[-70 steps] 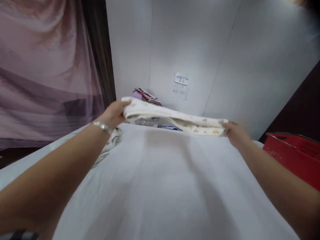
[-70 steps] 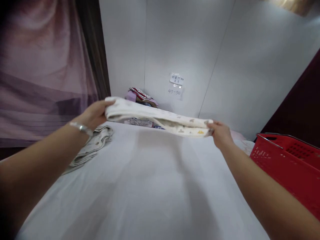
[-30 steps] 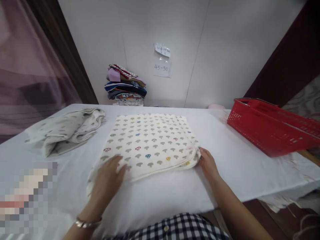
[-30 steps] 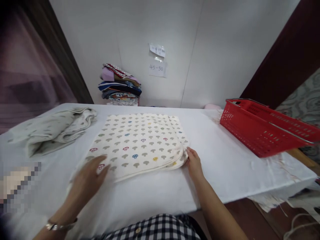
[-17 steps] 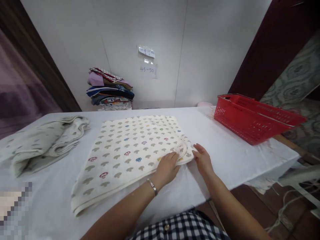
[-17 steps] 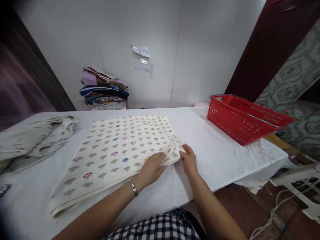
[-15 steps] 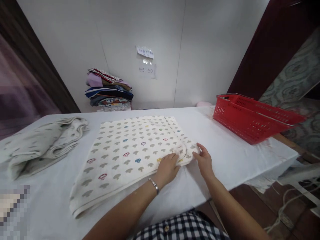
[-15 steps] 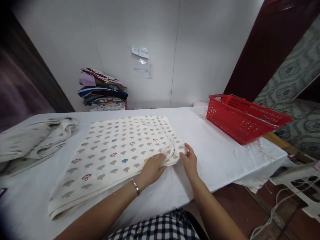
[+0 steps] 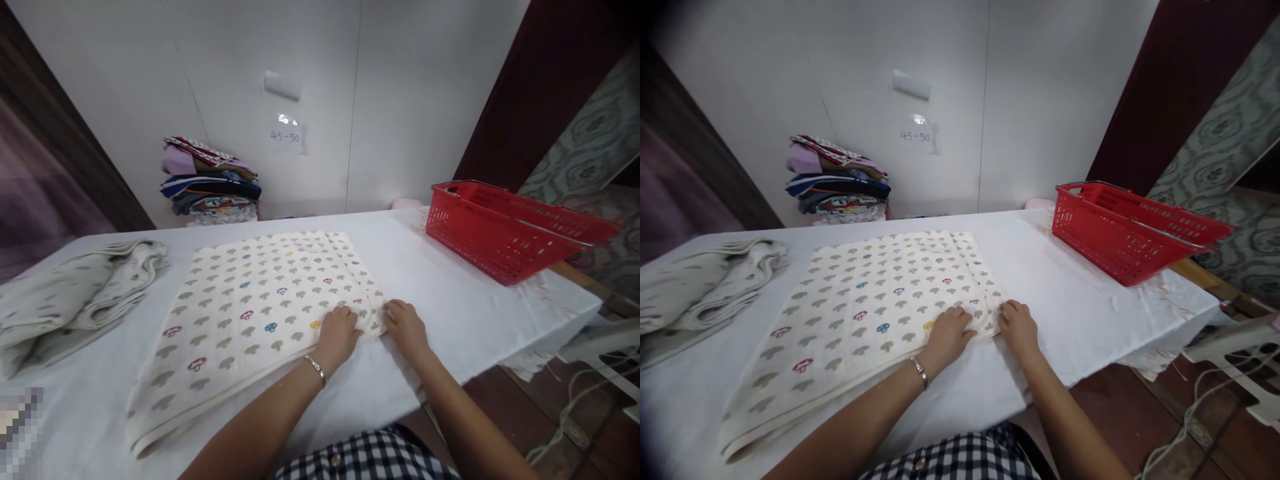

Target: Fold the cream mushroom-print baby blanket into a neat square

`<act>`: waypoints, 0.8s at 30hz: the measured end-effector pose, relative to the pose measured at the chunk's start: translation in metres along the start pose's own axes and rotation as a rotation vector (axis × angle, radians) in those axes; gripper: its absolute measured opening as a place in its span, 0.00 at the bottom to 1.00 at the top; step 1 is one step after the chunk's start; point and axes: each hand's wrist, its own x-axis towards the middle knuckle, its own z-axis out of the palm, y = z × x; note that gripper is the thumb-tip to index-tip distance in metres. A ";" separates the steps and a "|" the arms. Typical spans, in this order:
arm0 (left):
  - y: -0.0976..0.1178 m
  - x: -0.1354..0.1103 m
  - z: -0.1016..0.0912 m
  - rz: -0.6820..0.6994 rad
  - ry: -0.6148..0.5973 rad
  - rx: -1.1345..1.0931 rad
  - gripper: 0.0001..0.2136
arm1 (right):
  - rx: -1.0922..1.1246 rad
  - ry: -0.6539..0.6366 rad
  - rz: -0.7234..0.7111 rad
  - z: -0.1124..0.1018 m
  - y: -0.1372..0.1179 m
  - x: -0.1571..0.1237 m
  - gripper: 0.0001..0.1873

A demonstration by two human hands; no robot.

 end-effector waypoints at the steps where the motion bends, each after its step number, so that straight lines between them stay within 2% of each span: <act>1: 0.000 0.001 0.000 -0.005 -0.007 0.004 0.09 | 0.023 0.022 -0.031 -0.001 -0.002 0.002 0.13; 4: 0.001 0.001 -0.002 -0.009 -0.025 0.010 0.10 | 0.208 0.007 -0.019 0.000 -0.007 0.012 0.13; 7: 0.002 -0.002 -0.004 0.014 -0.041 0.042 0.07 | 0.401 -0.175 0.186 0.007 -0.011 0.024 0.18; 10: 0.004 -0.007 -0.002 0.040 -0.032 0.084 0.11 | 0.412 -0.303 0.296 0.015 -0.012 0.036 0.23; 14: 0.003 -0.009 0.000 0.026 -0.011 0.076 0.13 | 0.435 -0.368 0.331 0.023 -0.018 0.047 0.22; 20: -0.006 -0.006 -0.009 -0.010 0.107 -0.027 0.17 | 0.990 -0.363 0.543 0.025 -0.039 0.053 0.33; 22: -0.007 -0.008 -0.008 -0.002 0.128 -0.041 0.17 | 1.121 -0.392 0.594 0.025 -0.043 0.054 0.30; 24: -0.006 -0.011 -0.005 0.032 0.128 -0.048 0.17 | 1.223 -0.469 0.617 0.026 -0.043 0.056 0.22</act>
